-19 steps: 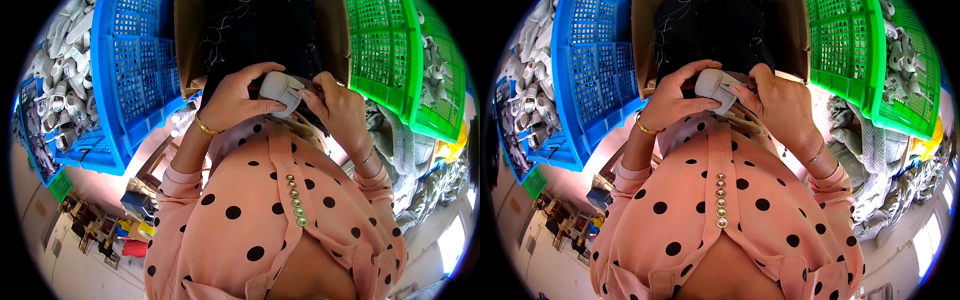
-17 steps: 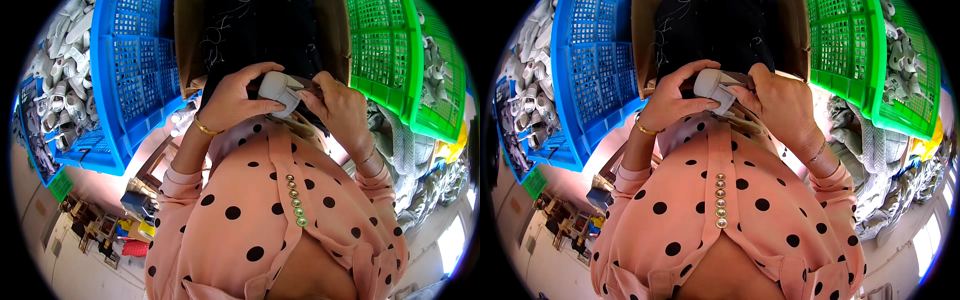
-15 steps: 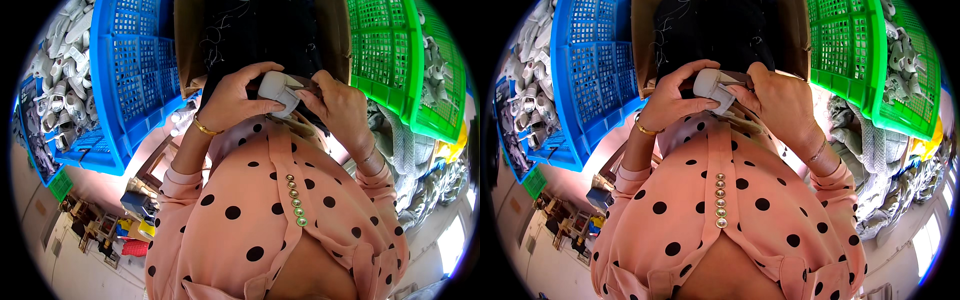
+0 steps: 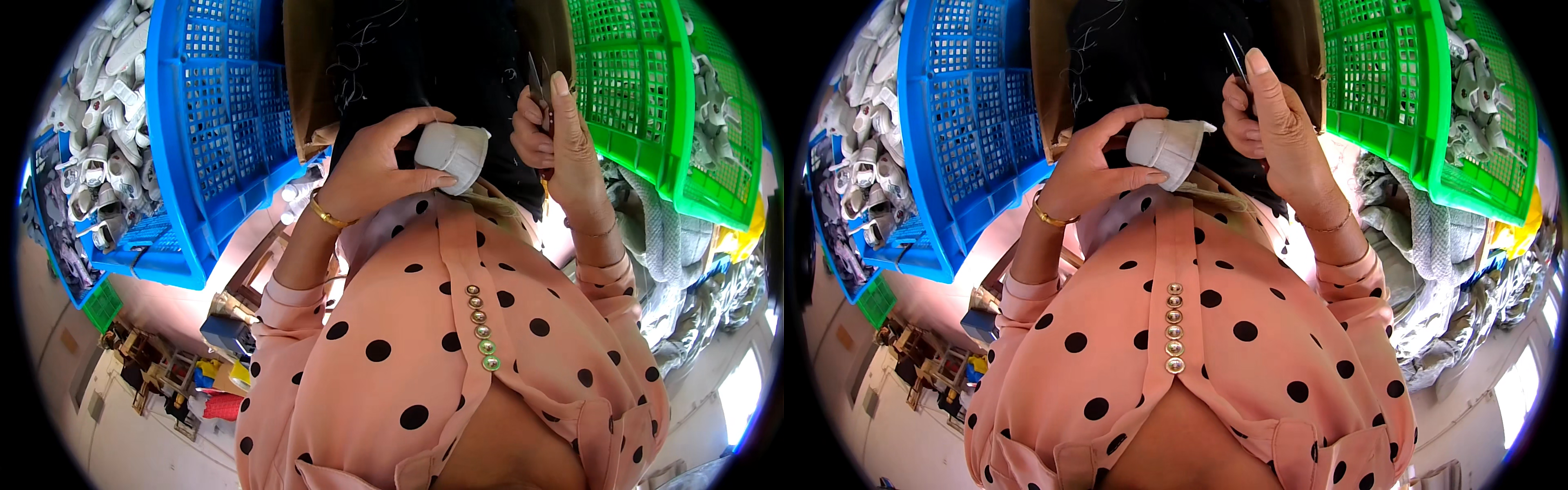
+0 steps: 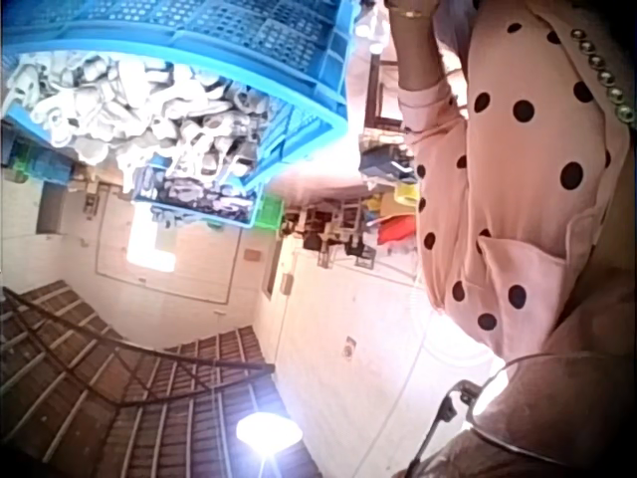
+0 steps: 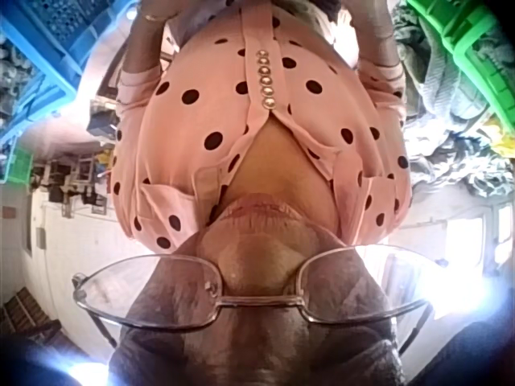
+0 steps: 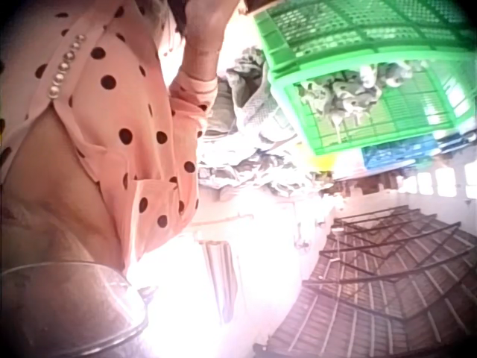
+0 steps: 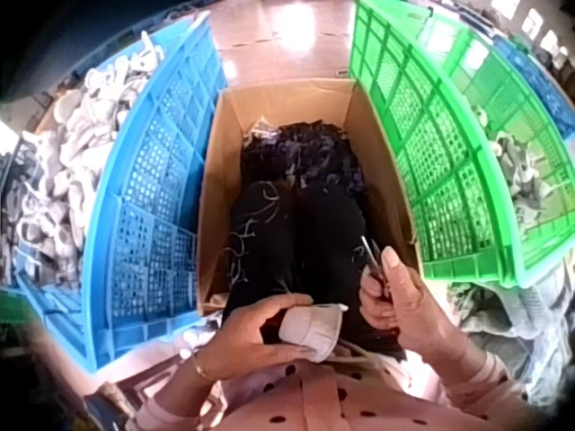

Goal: The person uses scissors to trim loose threads and excess fabric from the edges of small white slippers. They handle the slippers one by one, picking them from a blue basket, trimming the seams, and placing the finished items into a green basket.

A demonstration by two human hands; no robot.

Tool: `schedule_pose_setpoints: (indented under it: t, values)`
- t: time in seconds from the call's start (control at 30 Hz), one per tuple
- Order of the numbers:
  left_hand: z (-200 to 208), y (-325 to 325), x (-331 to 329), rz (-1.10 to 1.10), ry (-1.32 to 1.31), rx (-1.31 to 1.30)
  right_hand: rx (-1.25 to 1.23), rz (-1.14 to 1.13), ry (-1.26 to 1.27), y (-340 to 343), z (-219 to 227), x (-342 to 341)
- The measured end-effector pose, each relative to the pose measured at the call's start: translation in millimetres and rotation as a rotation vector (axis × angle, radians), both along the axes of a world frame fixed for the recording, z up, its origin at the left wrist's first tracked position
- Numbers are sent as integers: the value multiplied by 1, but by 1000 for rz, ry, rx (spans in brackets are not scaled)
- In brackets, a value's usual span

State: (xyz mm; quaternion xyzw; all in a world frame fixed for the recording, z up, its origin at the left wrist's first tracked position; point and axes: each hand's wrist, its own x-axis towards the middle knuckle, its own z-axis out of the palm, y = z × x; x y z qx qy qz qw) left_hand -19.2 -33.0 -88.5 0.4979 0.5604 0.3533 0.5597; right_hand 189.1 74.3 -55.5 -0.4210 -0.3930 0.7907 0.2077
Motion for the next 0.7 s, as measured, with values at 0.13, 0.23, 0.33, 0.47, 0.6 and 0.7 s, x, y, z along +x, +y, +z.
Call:
schedule_pose_setpoints:
  t: [0.13, 0.23, 0.33, 0.47, 0.6, 0.7]
  values:
    - [5, 5, 3, -19, 120, 179, 163, 147, -162, -5, -2, 4]
    - [6, 12, 5, 0, 246, 319, 221, 164, -192, -9, -6, 3]
    - [2, 19, 10, 98, 267, 450, 447, 206, -293, -9, -20, 11]
    - [7, 22, 14, 161, 313, 409, 965, 328, -551, -12, -28, 17]
    - [5, 22, 17, 181, 459, 534, 1118, 458, -649, -16, -25, 16]
    - [4, 22, 16, 146, 479, 587, 1203, 480, -645, -15, -27, 11]
